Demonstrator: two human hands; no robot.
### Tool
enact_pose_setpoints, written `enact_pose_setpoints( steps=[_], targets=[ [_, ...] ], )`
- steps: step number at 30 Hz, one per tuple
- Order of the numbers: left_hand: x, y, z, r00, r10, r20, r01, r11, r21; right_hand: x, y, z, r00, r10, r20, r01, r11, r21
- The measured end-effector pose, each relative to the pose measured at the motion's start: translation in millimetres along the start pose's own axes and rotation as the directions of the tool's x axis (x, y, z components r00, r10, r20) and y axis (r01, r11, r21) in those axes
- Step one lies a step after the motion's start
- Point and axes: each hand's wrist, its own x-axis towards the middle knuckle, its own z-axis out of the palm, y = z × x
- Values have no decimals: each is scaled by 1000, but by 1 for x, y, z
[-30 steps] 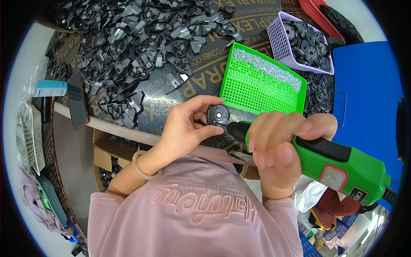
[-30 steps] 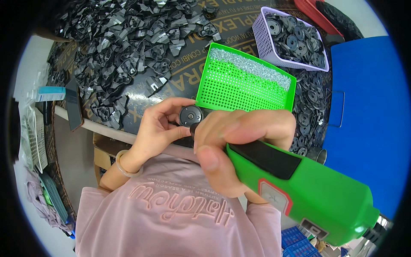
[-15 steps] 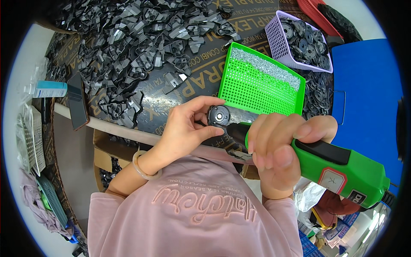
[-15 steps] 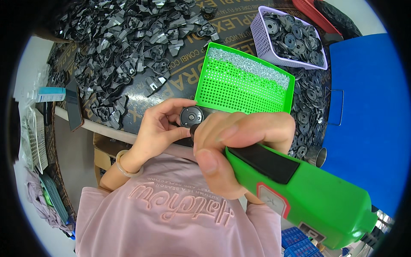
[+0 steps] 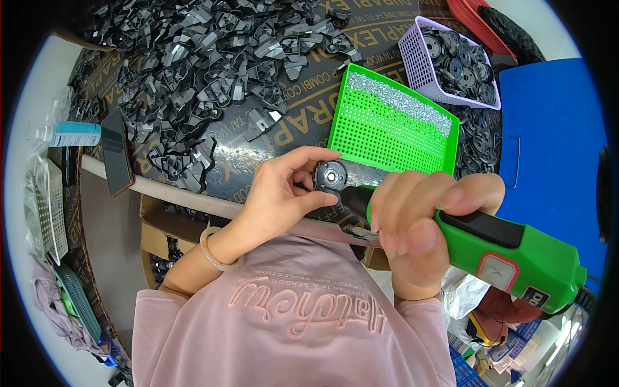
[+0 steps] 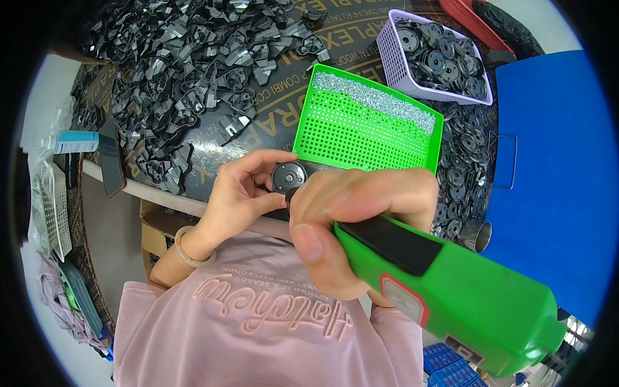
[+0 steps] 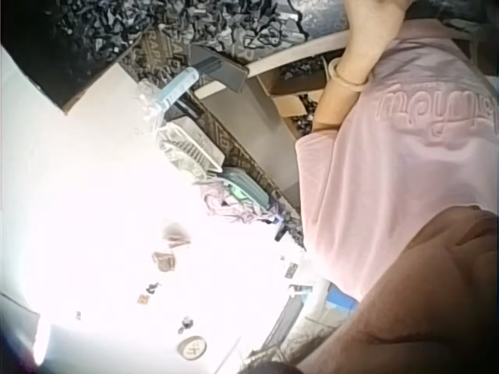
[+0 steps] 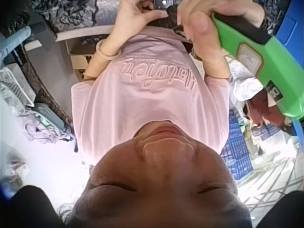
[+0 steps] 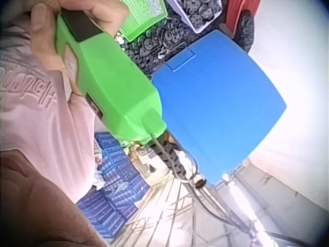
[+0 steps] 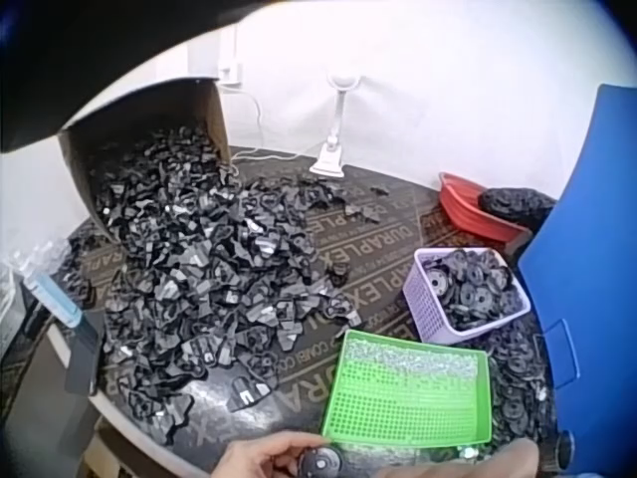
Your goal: Assembling small black plastic components by inserting metal washers and using an electric screwdriver.
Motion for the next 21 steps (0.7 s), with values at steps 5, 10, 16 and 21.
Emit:
enact_pose_setpoints(
  steps=[5,10,16,21],
  targets=[
    [-4,1,-3,999,-44,-24,47,983,180,-1,3,1,998,59,-2,-59,998,-11],
    [-4,6,-1,999,-31,-26,36,981,191,-4,4,8,999,9,-32,-7,999,41],
    [-9,11,3,999,1,-33,6,978,209,-6,-2,20,993,-74,-90,82,993,81],
    [-24,36,-14,997,9,71,-33,937,349,-5,-21,13,995,84,-63,-79,993,83]
  ],
)
